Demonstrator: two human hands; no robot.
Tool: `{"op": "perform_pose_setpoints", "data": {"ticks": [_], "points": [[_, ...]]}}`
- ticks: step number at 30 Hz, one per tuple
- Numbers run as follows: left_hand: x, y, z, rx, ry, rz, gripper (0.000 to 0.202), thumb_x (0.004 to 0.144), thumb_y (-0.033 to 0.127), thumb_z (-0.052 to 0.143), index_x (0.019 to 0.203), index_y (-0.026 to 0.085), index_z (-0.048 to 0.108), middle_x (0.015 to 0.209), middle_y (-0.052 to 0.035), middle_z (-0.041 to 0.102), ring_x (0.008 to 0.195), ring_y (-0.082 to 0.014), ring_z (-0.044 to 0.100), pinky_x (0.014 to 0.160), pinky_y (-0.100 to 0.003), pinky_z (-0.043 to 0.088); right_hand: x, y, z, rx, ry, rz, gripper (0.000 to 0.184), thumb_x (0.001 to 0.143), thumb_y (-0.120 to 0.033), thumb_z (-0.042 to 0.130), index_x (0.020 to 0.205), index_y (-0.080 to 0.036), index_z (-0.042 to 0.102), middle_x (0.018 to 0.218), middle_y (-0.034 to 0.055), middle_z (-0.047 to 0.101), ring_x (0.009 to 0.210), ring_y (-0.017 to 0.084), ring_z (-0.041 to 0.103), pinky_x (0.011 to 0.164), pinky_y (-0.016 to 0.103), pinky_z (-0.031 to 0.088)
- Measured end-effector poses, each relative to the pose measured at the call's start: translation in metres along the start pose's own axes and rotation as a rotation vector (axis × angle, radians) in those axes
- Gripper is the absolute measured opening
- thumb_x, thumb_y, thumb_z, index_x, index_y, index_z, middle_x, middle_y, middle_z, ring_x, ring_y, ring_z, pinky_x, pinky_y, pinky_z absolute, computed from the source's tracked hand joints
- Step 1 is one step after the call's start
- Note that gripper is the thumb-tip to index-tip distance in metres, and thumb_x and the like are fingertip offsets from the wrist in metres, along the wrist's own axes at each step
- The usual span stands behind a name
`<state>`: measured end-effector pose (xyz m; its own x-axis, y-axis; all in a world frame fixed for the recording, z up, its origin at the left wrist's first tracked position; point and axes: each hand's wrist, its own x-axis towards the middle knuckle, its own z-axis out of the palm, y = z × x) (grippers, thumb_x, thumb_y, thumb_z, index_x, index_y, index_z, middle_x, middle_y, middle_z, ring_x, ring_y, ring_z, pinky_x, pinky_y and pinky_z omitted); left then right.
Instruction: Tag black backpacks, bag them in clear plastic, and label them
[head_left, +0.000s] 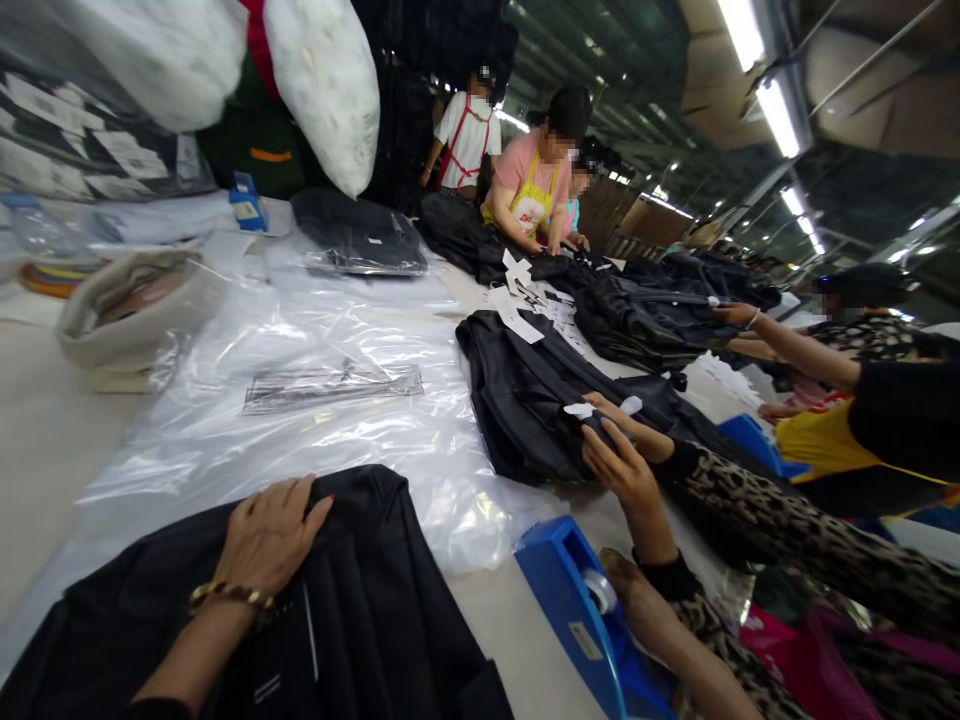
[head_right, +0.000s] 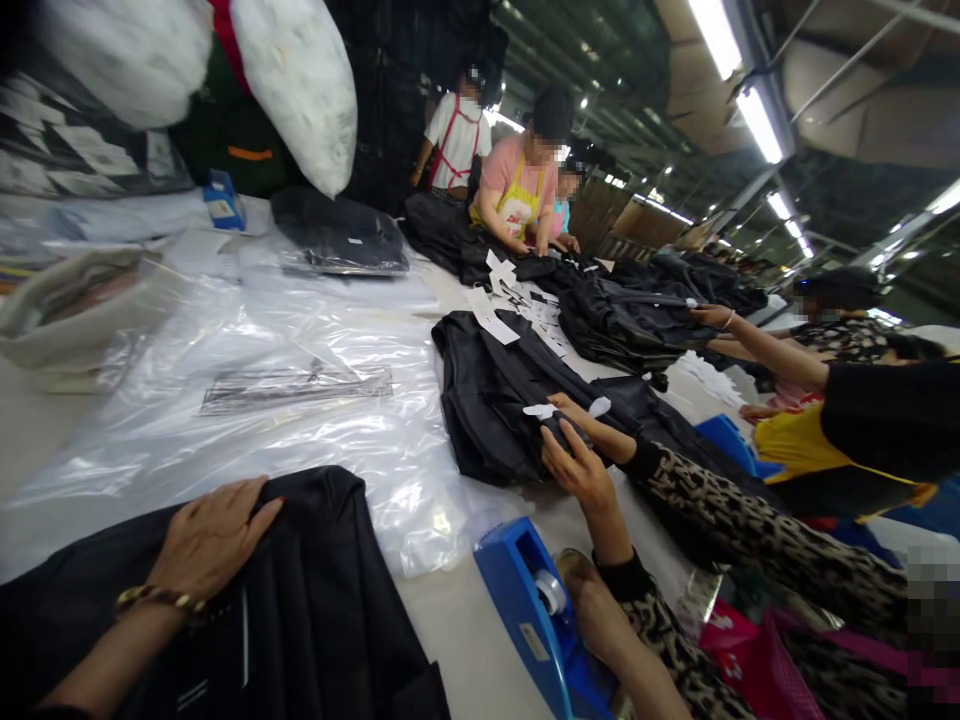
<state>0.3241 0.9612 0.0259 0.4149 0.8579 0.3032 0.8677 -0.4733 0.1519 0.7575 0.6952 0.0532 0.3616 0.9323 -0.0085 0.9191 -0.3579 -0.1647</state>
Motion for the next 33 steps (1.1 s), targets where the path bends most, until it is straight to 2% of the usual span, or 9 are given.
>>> {"op": "perform_pose_setpoints", "data": {"ticks": [4, 8, 10, 12, 16, 19, 23, 29, 33], "points": [[-0.001, 0.000, 0.001, -0.023, -0.043, -0.032, 0.053, 0.088, 0.043, 0.022, 0.110, 0.008, 0.055, 0.109, -0.0167, 0.061, 0.102, -0.0304, 0.054, 0.088, -0.046, 0.037, -0.006, -0.018, -0.037, -0.080, 0.011, 0.077, 0.029, 0.079, -0.027, 0.039, 0.080, -0.027, 0.068, 0.072, 0.0032, 0.070, 0.061, 0.020, 0.067, 0.049, 0.025, 0.050], [-0.001, 0.005, -0.005, -0.018, -0.072, -0.085, 0.044, 0.088, 0.039, 0.030, 0.112, 0.011, 0.054, 0.109, -0.0145, 0.062, 0.104, -0.0273, 0.053, 0.091, -0.043, 0.036, 0.002, -0.089, -0.067, -0.021, 0.129, 0.001, 0.024, 0.084, -0.045, 0.045, 0.080, -0.027, 0.060, 0.072, 0.0007, 0.067, 0.058, 0.017, 0.064, 0.048, 0.025, 0.047], [-0.001, 0.008, -0.009, -0.031, -0.090, -0.119, 0.041, 0.089, 0.038, 0.034, 0.114, 0.011, 0.053, 0.108, -0.0136, 0.062, 0.103, -0.0259, 0.053, 0.090, -0.042, 0.035, 0.020, -0.139, -0.062, 0.035, 0.161, -0.085, 0.031, 0.085, -0.049, 0.045, 0.066, -0.026, 0.051, 0.056, -0.0020, 0.058, 0.049, 0.015, 0.057, 0.045, 0.024, 0.043], [0.000, 0.011, -0.014, -0.053, -0.093, -0.153, 0.040, 0.089, 0.037, 0.038, 0.115, 0.011, 0.052, 0.107, -0.0129, 0.062, 0.102, -0.0254, 0.054, 0.089, -0.043, 0.035, 0.045, -0.188, -0.044, 0.110, 0.193, -0.299, 0.034, 0.089, -0.044, 0.041, 0.062, -0.024, 0.047, 0.054, -0.0018, 0.053, 0.048, 0.014, 0.054, 0.047, 0.025, 0.042], [0.005, 0.011, -0.029, -0.075, -0.139, -0.176, 0.046, 0.087, 0.041, 0.043, 0.120, 0.009, 0.048, 0.105, -0.0129, 0.062, 0.100, -0.0251, 0.054, 0.090, -0.046, 0.031, 0.102, -0.245, 0.007, 0.170, 0.082, -0.630, 0.020, 0.089, -0.018, 0.035, 0.095, -0.019, 0.055, 0.090, 0.0077, 0.063, 0.078, 0.020, 0.061, 0.068, 0.033, 0.051], [0.020, 0.004, -0.042, -0.095, -0.346, -0.153, 0.048, 0.084, 0.048, 0.047, 0.113, 0.011, 0.053, 0.103, -0.0124, 0.061, 0.100, -0.0263, 0.054, 0.090, -0.047, 0.031, 0.132, -0.247, 0.033, 0.166, 0.018, -0.665, 0.030, 0.084, -0.007, 0.038, 0.107, -0.019, 0.053, 0.103, 0.0093, 0.062, 0.090, 0.022, 0.060, 0.077, 0.037, 0.053], [0.045, -0.010, -0.044, -0.140, -0.569, -0.119, 0.052, 0.068, 0.062, 0.059, 0.091, 0.015, 0.060, 0.097, -0.0122, 0.062, 0.096, -0.0312, 0.056, 0.084, -0.048, 0.037, 0.141, -0.234, 0.046, 0.174, -0.005, -0.659, 0.025, 0.084, -0.010, 0.041, 0.105, -0.017, 0.054, 0.102, 0.0100, 0.062, 0.092, 0.021, 0.060, 0.080, 0.036, 0.053], [0.053, -0.017, -0.035, -0.172, -0.626, -0.120, 0.059, 0.060, 0.065, 0.064, 0.094, 0.017, 0.054, 0.097, -0.0089, 0.064, 0.090, -0.0278, 0.060, 0.076, -0.037, 0.044, 0.124, -0.223, 0.054, 0.200, 0.007, -0.681, 0.029, 0.086, -0.015, 0.039, 0.113, -0.018, 0.051, 0.106, 0.0118, 0.061, 0.095, 0.022, 0.059, 0.080, 0.039, 0.054], [0.044, -0.017, -0.040, -0.150, -0.568, -0.129, 0.057, 0.061, 0.065, 0.063, 0.090, 0.017, 0.053, 0.084, -0.0067, 0.066, 0.083, -0.0270, 0.062, 0.072, -0.034, 0.044, 0.117, -0.225, 0.047, 0.109, -0.138, -0.783, 0.043, 0.087, -0.020, 0.044, 0.130, -0.023, 0.041, 0.126, 0.0133, 0.052, 0.116, 0.026, 0.048, 0.092, 0.046, 0.046]]}}
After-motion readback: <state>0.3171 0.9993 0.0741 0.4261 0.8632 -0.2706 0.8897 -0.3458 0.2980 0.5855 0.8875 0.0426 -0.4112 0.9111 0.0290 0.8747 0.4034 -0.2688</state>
